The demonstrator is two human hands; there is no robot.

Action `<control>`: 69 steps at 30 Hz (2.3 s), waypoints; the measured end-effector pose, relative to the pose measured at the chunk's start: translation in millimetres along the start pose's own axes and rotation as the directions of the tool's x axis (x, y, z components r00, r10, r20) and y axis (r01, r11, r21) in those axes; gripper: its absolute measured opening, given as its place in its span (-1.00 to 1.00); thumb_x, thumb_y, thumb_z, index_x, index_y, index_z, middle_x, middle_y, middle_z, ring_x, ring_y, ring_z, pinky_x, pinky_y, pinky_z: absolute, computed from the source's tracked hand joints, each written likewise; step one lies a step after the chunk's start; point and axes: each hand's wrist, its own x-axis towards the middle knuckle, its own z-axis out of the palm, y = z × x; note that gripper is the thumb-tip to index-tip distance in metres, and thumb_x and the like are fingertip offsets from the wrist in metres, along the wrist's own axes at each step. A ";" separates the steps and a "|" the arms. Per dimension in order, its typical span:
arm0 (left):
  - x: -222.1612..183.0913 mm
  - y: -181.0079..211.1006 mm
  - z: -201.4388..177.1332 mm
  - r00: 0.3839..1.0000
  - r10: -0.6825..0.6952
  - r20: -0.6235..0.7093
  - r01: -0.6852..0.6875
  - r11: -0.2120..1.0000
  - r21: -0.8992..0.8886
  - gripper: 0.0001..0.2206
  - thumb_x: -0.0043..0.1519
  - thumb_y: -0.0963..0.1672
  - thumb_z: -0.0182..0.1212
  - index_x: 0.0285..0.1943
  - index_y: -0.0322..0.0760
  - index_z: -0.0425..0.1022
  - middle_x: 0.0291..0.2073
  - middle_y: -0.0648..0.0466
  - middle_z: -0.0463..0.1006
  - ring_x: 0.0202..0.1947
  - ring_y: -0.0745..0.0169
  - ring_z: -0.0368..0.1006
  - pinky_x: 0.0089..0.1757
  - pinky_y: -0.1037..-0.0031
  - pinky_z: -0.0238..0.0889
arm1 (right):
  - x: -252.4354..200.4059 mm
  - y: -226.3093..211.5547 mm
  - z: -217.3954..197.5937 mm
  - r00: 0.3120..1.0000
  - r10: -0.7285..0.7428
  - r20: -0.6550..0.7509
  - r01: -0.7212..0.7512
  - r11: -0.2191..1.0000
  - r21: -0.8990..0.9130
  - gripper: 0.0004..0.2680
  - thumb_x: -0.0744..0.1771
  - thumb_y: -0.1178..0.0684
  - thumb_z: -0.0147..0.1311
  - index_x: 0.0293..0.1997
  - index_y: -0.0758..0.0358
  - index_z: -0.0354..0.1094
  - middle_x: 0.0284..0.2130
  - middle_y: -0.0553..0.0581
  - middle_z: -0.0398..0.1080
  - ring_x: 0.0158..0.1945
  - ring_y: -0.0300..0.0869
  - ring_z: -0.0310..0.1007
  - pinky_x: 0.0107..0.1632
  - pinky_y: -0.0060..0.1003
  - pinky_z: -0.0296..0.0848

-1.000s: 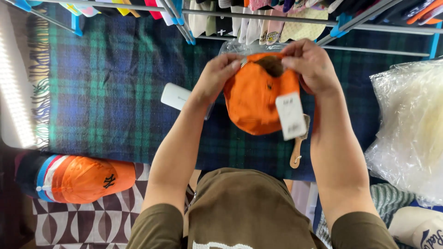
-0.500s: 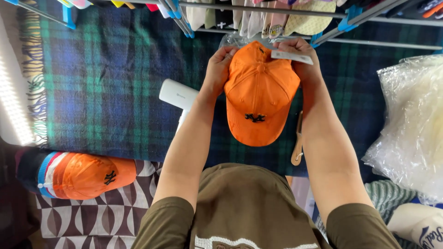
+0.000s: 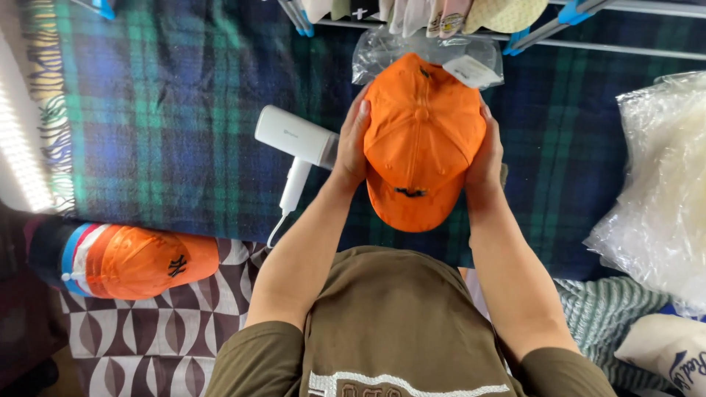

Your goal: Using a handheld steamer and a brush to clean and shape a baseball cap

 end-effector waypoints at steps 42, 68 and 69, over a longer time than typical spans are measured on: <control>-147.0 -32.9 -45.6 0.910 -0.250 -0.330 0.302 0.946 0.116 -0.79 0.36 -0.19 0.21 0.14 -0.36 0.55 -0.24 0.02 0.56 -0.16 0.27 0.48 -0.09 0.42 0.46 | -118.7 52.6 -35.6 0.989 0.107 -0.105 -0.119 0.987 -0.112 -0.84 0.36 0.27 0.12 0.03 0.21 0.33 -0.28 0.10 0.49 -0.22 -0.14 0.55 -0.16 -0.24 0.56; 27.9 84.9 50.3 0.827 -0.410 0.385 -0.148 0.501 0.853 -0.61 0.39 0.01 -0.06 0.39 0.02 0.39 0.40 0.09 0.35 0.46 0.10 0.13 0.34 0.28 -0.08 | -11.3 -45.5 52.8 0.878 -0.175 0.446 0.477 0.219 -0.851 -0.65 0.50 -0.10 -0.34 0.40 0.21 0.24 0.41 0.20 0.17 0.56 0.06 -0.14 0.55 0.00 -0.16; 28.3 89.0 48.6 0.825 -0.444 0.350 -0.108 0.483 0.869 -0.61 0.39 0.00 -0.07 0.39 0.04 0.38 0.40 0.11 0.36 0.44 0.10 0.17 0.33 0.29 -0.05 | -8.6 -41.3 55.3 0.923 -0.123 0.365 0.385 0.347 -0.855 -0.64 0.49 -0.15 -0.29 0.42 0.14 0.20 0.42 0.13 0.15 0.56 0.06 -0.16 0.54 0.00 -0.11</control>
